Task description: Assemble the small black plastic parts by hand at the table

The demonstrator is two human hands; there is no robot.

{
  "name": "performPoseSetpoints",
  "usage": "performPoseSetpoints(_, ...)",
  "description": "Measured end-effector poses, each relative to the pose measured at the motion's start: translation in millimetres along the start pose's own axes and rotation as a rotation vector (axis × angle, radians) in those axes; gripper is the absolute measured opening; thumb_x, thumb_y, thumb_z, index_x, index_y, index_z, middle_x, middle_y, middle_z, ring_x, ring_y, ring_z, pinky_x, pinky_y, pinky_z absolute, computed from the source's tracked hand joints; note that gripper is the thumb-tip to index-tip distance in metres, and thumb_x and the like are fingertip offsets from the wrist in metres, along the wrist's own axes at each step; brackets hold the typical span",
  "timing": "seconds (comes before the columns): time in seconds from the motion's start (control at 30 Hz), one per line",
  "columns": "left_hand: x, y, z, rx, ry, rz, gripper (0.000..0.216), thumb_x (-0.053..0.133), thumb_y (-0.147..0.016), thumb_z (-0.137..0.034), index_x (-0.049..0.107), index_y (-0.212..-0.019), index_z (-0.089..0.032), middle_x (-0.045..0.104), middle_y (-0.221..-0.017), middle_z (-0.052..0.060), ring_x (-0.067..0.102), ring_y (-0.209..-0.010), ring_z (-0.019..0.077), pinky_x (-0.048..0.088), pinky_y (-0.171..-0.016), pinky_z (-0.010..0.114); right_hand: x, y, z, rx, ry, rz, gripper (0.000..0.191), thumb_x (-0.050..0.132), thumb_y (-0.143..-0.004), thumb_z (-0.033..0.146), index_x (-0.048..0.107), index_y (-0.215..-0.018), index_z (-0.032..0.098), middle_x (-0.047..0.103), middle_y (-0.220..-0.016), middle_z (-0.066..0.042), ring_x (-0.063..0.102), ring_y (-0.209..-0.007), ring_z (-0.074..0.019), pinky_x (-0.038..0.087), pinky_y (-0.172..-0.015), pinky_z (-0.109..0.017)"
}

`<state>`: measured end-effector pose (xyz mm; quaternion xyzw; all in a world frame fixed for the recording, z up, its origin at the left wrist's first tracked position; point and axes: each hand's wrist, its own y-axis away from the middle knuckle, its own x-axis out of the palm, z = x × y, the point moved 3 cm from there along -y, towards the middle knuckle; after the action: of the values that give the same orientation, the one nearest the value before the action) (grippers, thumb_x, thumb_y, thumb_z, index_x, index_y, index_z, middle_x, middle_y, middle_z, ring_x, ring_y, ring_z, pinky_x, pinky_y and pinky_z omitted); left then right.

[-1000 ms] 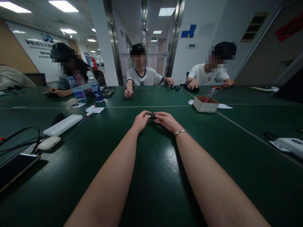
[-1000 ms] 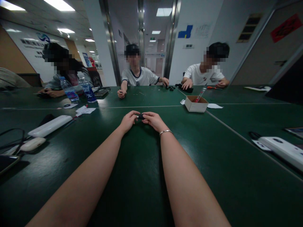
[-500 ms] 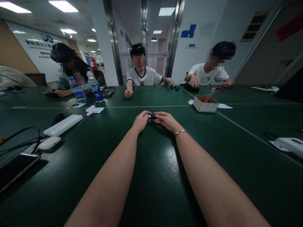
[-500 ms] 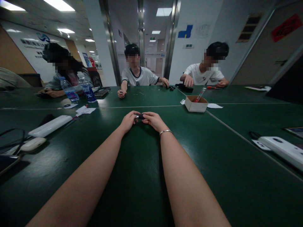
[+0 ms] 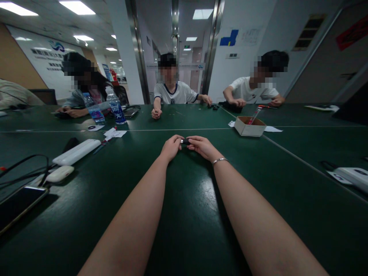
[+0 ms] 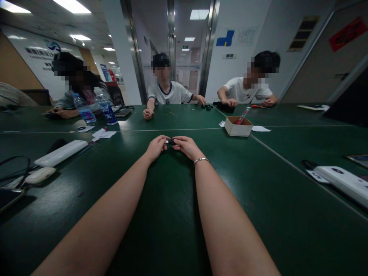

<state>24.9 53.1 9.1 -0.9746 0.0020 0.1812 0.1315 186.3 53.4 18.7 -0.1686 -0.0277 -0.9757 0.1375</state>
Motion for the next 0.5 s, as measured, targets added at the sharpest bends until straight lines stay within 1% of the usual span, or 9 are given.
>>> performPoseSetpoints(0.17, -1.4, 0.9, -2.3, 0.013, -0.001, -0.009, 0.030, 0.044, -0.081, -0.021, 0.067, -0.099, -0.020, 0.063, -0.078, 0.001, 0.054, -0.063, 0.0132, 0.040, -0.058, 0.024, -0.4, -0.4, -0.2, -0.002, -0.003, 0.003, 0.016, 0.060, -0.087, -0.005, 0.069, -0.088, 0.008, 0.067, -0.078, -0.010, 0.064, -0.059, -0.0117, 0.057, -0.055, -0.016)
performPoseSetpoints(0.23, -1.8, 1.4, -2.9, 0.019, 0.003, -0.014, 0.030, 0.044, -0.081, -0.021, 0.067, -0.098, -0.020, 0.062, -0.075, 0.001, 0.054, -0.062, 0.0131, 0.040, -0.057, 0.024, -0.6, -0.6, -0.5, -0.005, -0.001, 0.003, 0.014, 0.063, -0.085, -0.005, 0.069, -0.088, 0.007, 0.067, -0.080, -0.011, 0.064, -0.059, -0.0122, 0.057, -0.056, -0.016)
performPoseSetpoints(0.3, -1.7, 1.7, -2.6, 0.019, -0.002, -0.007, 0.029, 0.043, -0.083, -0.023, 0.067, -0.098, -0.019, 0.060, -0.067, 0.000, 0.053, -0.060, 0.0133, 0.040, -0.056, 0.023, -0.9, -0.9, -0.7, -0.011, 0.000, -0.002, 0.012, 0.066, -0.084, -0.004, 0.069, -0.087, 0.007, 0.067, -0.080, -0.011, 0.064, -0.059, -0.0124, 0.056, -0.056, -0.016)
performPoseSetpoints(0.37, -1.3, 1.6, -1.6, 0.011, -0.010, 0.000, 0.029, 0.042, -0.085, -0.026, 0.067, -0.098, -0.019, 0.058, -0.062, -0.001, 0.053, -0.058, 0.0133, 0.039, -0.056, 0.023, -1.0, -1.0, -0.8, -0.012, 0.002, -0.007, 0.012, 0.065, -0.085, -0.004, 0.069, -0.087, 0.008, 0.067, -0.079, -0.011, 0.064, -0.059, -0.0123, 0.056, -0.056, -0.016)
performPoseSetpoints(0.43, -1.0, 1.2, -0.3, 0.006, -0.010, -0.002, 0.030, 0.043, -0.086, -0.028, 0.067, -0.099, -0.019, 0.058, -0.062, 0.000, 0.053, -0.059, 0.0134, 0.040, -0.057, 0.023, -0.8, -0.9, -0.7, -0.008, 0.006, -0.005, 0.014, 0.062, -0.087, -0.004, 0.069, -0.088, 0.008, 0.067, -0.079, -0.010, 0.064, -0.059, -0.0120, 0.056, -0.056, -0.016)
performPoseSetpoints(0.5, -1.3, 0.6, 0.6, 0.016, -0.007, -0.020, 0.028, 0.046, -0.085, -0.028, 0.067, -0.100, -0.019, 0.061, -0.068, 0.000, 0.055, -0.064, 0.0138, 0.041, -0.058, 0.023, -0.3, -0.6, -0.4, -0.004, 0.008, 0.001, 0.015, 0.060, -0.087, -0.004, 0.068, -0.088, 0.008, 0.067, -0.078, -0.010, 0.064, -0.059, -0.0117, 0.056, -0.055, -0.016)
